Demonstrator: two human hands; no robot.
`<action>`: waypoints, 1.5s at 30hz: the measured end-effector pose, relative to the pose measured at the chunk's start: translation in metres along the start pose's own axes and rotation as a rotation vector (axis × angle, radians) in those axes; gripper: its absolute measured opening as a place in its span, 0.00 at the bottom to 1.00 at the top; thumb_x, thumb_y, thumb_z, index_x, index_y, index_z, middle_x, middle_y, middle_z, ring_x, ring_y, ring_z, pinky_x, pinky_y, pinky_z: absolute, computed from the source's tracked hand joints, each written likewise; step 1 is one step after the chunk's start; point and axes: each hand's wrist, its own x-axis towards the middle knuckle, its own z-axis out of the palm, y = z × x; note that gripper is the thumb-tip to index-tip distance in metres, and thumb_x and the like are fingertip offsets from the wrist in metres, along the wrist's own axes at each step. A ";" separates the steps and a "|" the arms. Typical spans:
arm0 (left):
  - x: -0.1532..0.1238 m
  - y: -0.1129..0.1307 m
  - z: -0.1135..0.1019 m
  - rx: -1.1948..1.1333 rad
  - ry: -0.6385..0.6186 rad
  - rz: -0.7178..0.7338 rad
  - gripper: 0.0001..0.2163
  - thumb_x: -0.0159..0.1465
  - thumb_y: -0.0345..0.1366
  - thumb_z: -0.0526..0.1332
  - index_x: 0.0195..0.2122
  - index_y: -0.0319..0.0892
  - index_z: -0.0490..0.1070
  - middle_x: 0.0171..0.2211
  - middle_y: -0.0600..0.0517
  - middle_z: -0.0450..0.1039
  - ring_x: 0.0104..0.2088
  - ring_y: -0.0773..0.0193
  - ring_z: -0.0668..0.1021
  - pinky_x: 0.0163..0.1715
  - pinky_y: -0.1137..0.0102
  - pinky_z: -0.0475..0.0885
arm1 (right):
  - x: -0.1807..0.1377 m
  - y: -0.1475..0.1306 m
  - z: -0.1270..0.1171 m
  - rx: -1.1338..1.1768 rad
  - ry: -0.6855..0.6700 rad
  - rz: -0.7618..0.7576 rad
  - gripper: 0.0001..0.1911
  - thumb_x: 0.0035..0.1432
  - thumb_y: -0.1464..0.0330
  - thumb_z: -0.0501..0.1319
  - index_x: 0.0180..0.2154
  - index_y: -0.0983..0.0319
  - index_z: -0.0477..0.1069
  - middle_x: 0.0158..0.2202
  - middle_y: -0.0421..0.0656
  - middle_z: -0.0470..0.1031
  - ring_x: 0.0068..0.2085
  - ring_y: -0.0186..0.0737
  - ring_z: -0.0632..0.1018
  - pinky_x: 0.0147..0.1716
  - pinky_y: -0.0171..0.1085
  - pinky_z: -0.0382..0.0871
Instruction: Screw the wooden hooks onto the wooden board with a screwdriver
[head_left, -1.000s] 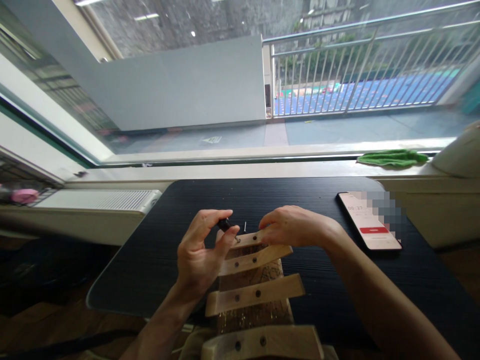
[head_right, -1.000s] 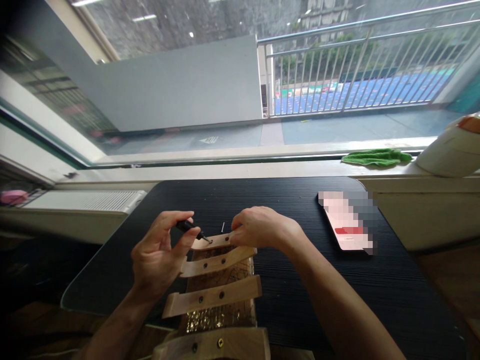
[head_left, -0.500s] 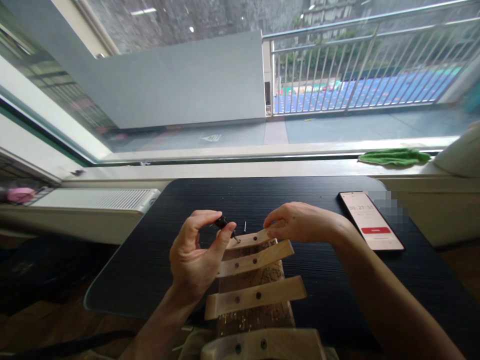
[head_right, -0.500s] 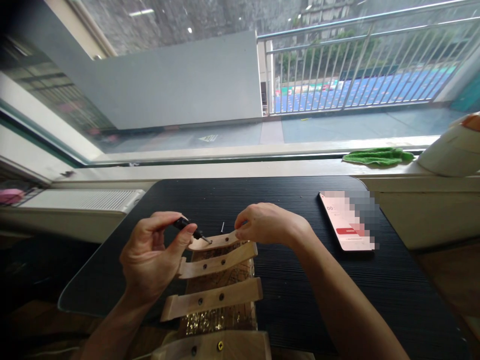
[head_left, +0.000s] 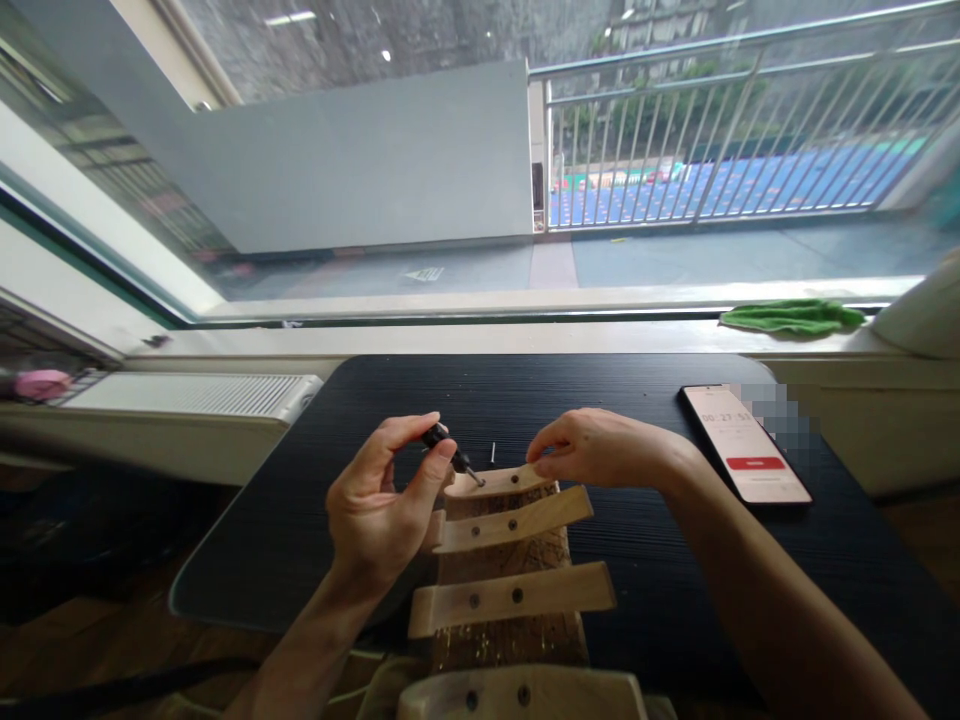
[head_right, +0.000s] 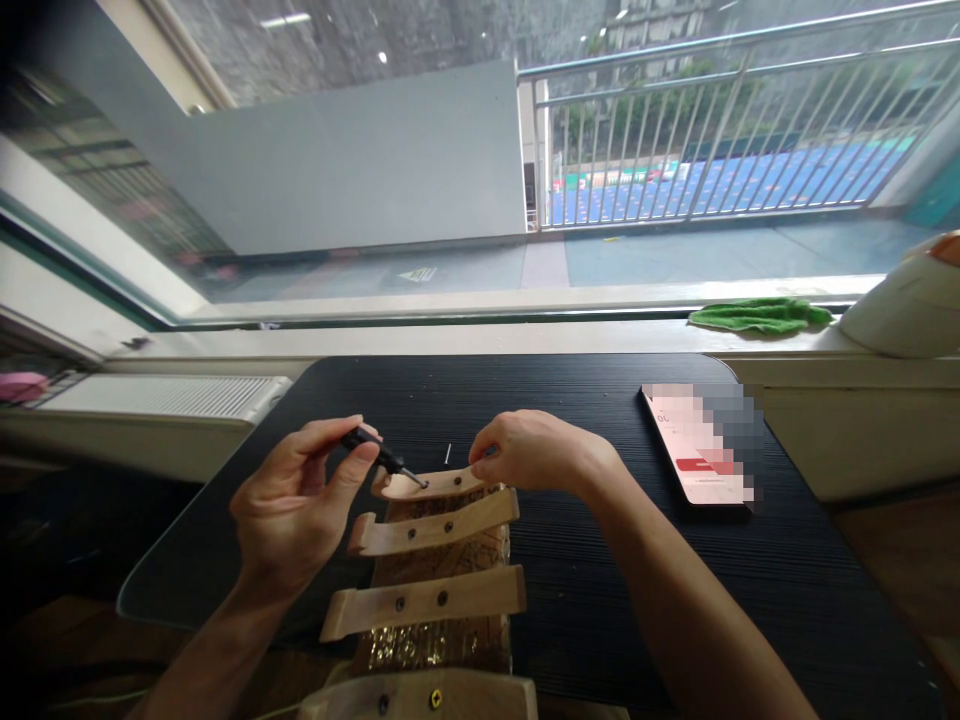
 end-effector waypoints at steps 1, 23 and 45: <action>0.000 0.001 -0.001 -0.015 -0.015 -0.005 0.13 0.55 0.33 0.62 0.42 0.43 0.70 0.38 0.50 0.72 0.37 0.64 0.76 0.42 0.67 0.72 | 0.000 0.000 0.000 -0.003 0.004 -0.002 0.15 0.52 0.64 0.54 0.40 0.54 0.76 0.33 0.38 0.77 0.32 0.34 0.73 0.28 0.30 0.59; -0.003 0.007 0.006 0.125 -0.033 0.099 0.15 0.54 0.32 0.63 0.45 0.46 0.69 0.38 0.52 0.70 0.38 0.65 0.74 0.41 0.68 0.71 | -0.001 0.005 0.004 -0.033 0.041 -0.037 0.15 0.53 0.61 0.53 0.39 0.53 0.76 0.32 0.38 0.76 0.32 0.34 0.72 0.27 0.30 0.59; 0.004 0.008 -0.007 -0.111 -0.253 -0.099 0.14 0.61 0.32 0.56 0.49 0.45 0.66 0.38 0.52 0.72 0.37 0.66 0.75 0.40 0.71 0.71 | 0.002 0.003 0.004 -0.034 0.038 -0.018 0.15 0.53 0.62 0.53 0.39 0.53 0.76 0.31 0.38 0.76 0.30 0.33 0.72 0.26 0.30 0.58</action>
